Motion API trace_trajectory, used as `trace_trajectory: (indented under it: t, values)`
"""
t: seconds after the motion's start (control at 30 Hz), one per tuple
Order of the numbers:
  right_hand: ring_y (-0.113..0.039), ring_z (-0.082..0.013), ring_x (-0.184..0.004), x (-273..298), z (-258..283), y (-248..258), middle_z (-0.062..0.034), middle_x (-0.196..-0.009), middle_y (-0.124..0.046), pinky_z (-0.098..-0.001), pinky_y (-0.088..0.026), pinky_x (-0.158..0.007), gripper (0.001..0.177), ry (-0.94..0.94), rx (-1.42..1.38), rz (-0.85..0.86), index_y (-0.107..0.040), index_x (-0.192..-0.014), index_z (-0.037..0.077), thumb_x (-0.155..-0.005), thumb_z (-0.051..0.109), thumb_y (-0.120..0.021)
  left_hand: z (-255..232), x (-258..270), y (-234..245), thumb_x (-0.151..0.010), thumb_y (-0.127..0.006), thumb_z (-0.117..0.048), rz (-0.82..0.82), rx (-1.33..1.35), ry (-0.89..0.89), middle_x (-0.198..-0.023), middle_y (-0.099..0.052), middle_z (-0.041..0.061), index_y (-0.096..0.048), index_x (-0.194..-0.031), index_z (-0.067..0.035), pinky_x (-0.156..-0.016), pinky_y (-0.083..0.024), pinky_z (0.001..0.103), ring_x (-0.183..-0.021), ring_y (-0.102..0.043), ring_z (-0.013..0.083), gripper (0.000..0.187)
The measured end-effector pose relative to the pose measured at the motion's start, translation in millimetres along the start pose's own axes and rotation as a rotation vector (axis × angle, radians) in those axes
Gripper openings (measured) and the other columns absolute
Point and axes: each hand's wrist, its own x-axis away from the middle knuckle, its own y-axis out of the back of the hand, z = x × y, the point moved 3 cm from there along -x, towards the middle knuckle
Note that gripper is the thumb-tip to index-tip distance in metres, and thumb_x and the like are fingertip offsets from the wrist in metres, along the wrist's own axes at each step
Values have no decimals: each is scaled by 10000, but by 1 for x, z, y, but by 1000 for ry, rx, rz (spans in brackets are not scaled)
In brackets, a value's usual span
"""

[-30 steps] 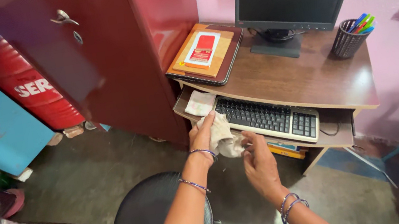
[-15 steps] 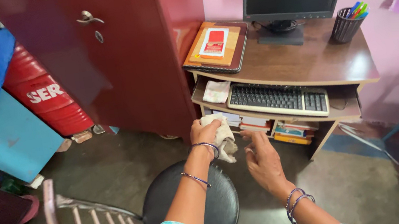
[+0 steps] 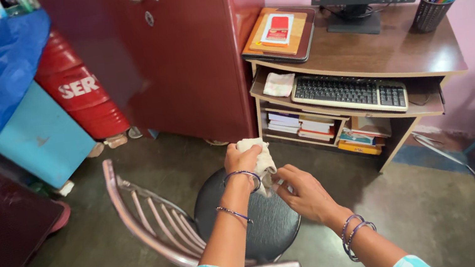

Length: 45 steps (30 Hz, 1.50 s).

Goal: The person wipes a desk surface and a metal chair using a white cloth. The person moves the cloth across the desk, then wipes the chair's seat and backrest.

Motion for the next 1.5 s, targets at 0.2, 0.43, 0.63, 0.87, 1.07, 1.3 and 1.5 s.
trace_trajectory:
  t: [0.2, 0.43, 0.63, 0.87, 1.07, 1.3, 1.5]
  values:
    - [-699, -276, -735, 26, 24, -11, -131, -925, -713, -373, -566, -686, 253, -95, -42, 188, -715, -1030, 54, -939, 269, -617, 14, 38, 30, -680, -805, -108, -39, -31, 23, -947, -732, 116, -632, -1045, -11, -694, -581, 356, -800, -714, 210, 415]
    - [-724, -246, -859, 56, 60, -21, -87, -995, -767, -385, -577, -754, 501, 15, -79, 357, -753, -1073, 67, -843, 510, -709, 5, 69, 73, -680, -791, -183, -203, -363, -143, -970, -742, 176, -630, -1035, -31, -797, -574, 423, -892, -739, 325, 418]
    - [-718, -279, -952, 70, 89, -47, -90, -994, -757, -407, -559, -831, 575, 16, 266, 510, -750, -1080, 115, -691, 533, -819, -13, 85, 93, -752, -747, -221, -170, -625, -225, -1083, -705, 205, -553, -1119, -86, -889, -530, 504, -1032, -677, 420, 437]
    - [-670, -354, -1035, 65, 113, -105, -100, -1062, -706, -464, -545, -836, 393, 4, 473, 410, -735, -1071, 155, -678, 154, -733, -47, 103, 150, -780, -747, -145, -238, -635, -409, -1254, -596, 201, -462, -1295, -101, -876, -520, 522, -1104, -624, 429, 590]
    - [-704, -376, -939, 73, 98, -130, -136, -974, -728, -495, -549, -780, 245, -193, 678, 288, -753, -951, 138, -707, 135, -728, -59, 110, 200, -766, -762, -96, -300, -902, -663, -1188, -585, 169, -561, -1294, -111, -867, -528, 500, -1110, -580, 402, 565]
    - [-729, -393, -852, 74, 92, -140, -195, -866, -732, -486, -564, -714, 120, -328, 784, 173, -770, -806, 79, -701, 113, -724, -36, 110, 227, -669, -810, -89, -533, -927, -478, -1336, -524, 122, -639, -1098, -253, -928, -418, 594, -1226, -471, 381, 490]
    - [-734, -363, -889, 74, 89, -145, -148, -900, -749, -483, -520, -749, 129, -418, 796, 178, -771, -854, 119, -729, 105, -744, 7, 67, 236, -691, -616, 48, -637, -257, -334, -1489, -406, 311, -265, -1560, 52, -1171, -342, 501, -1381, -419, 461, 937]
